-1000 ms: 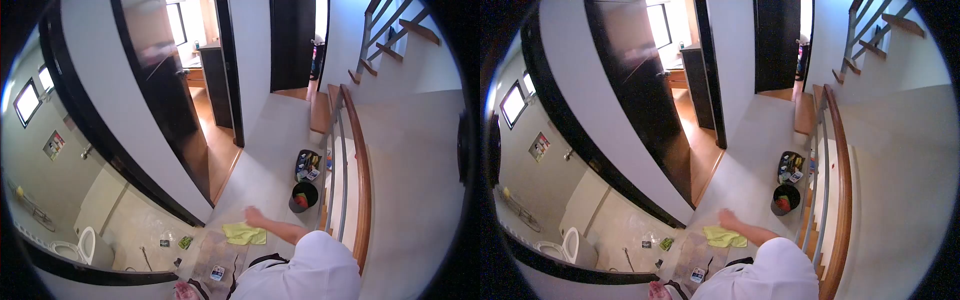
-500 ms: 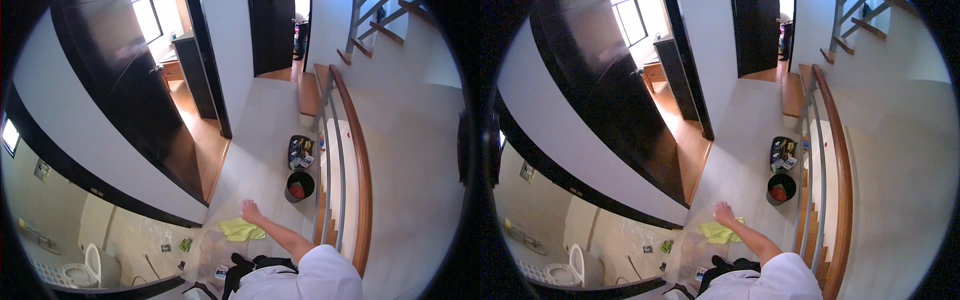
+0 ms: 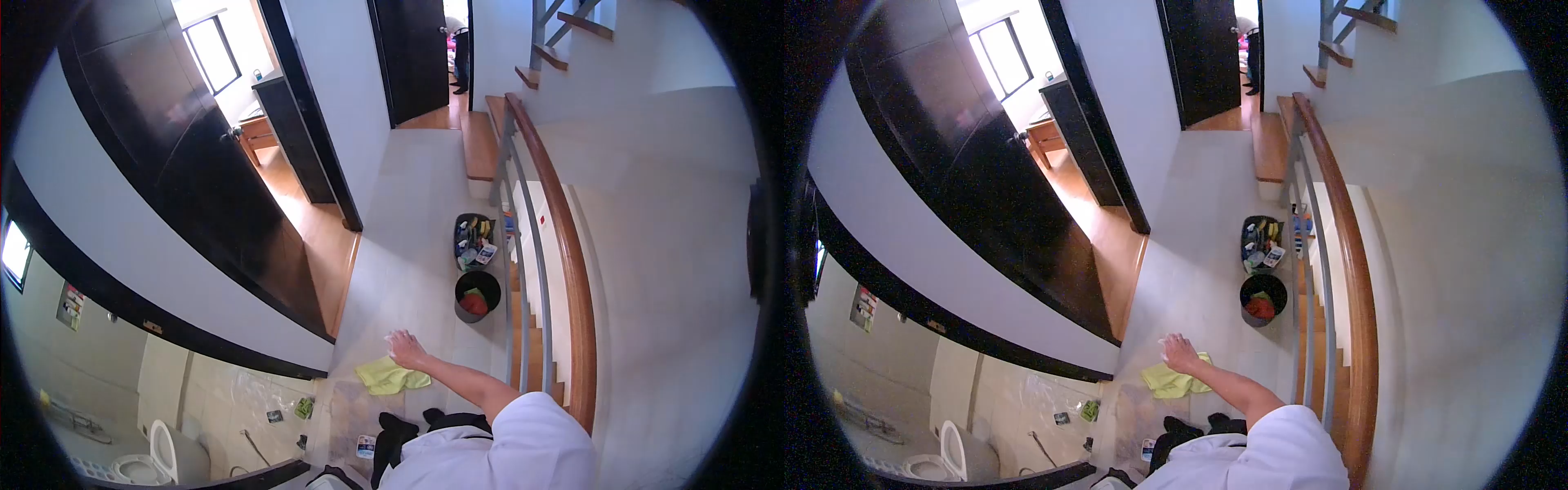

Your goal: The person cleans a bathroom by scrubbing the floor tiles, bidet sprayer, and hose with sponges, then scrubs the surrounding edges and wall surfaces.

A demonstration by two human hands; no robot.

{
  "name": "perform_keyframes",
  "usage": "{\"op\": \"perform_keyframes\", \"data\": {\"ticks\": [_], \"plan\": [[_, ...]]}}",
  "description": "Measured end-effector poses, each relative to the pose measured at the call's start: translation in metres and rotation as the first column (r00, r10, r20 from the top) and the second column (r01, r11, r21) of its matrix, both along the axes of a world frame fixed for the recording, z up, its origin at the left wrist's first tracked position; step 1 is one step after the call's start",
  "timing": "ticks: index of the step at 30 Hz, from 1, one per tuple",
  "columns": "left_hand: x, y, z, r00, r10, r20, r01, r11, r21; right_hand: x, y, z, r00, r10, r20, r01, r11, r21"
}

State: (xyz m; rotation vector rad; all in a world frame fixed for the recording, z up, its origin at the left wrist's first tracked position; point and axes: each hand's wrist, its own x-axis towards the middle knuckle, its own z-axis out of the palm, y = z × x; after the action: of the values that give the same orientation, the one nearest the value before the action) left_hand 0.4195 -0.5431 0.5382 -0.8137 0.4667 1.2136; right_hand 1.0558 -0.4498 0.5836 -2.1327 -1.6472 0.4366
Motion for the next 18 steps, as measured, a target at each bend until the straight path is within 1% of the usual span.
{"op": "perform_keyframes", "data": {"ticks": [5,7,11,14,15,18], "plan": [[0.052,-0.005,-0.001,0.994,-0.08,-0.08,0.081,0.997,0.017,0.029,-0.022,0.007,0.999,-0.021,0.036,0.018,0.997,0.073],[0.07,-0.012,-0.001,0.99,-0.104,-0.099,0.106,0.994,0.016,0.037,-0.041,0.013,0.995,-0.064,0.083,0.048,0.984,0.173],[0.095,-0.018,0.006,0.979,-0.162,-0.124,0.165,0.986,0.014,0.068,-0.081,0.014,0.992,-0.102,0.069,0.084,0.97,0.227],[0.109,-0.021,0.011,0.971,-0.194,-0.138,0.197,0.98,0.012,0.098,-0.115,0.014,0.974,-0.202,0.102,0.168,0.948,0.27],[0.112,-0.02,0.012,0.969,-0.205,-0.139,0.207,0.978,0.005,0.107,-0.124,0.014,0.973,-0.207,0.098,0.175,0.947,0.269],[0.113,-0.017,0.022,0.962,-0.226,-0.153,0.228,0.974,-0.003,0.129,-0.141,0.012,0.954,-0.298,0.025,0.275,0.905,0.324]]}}
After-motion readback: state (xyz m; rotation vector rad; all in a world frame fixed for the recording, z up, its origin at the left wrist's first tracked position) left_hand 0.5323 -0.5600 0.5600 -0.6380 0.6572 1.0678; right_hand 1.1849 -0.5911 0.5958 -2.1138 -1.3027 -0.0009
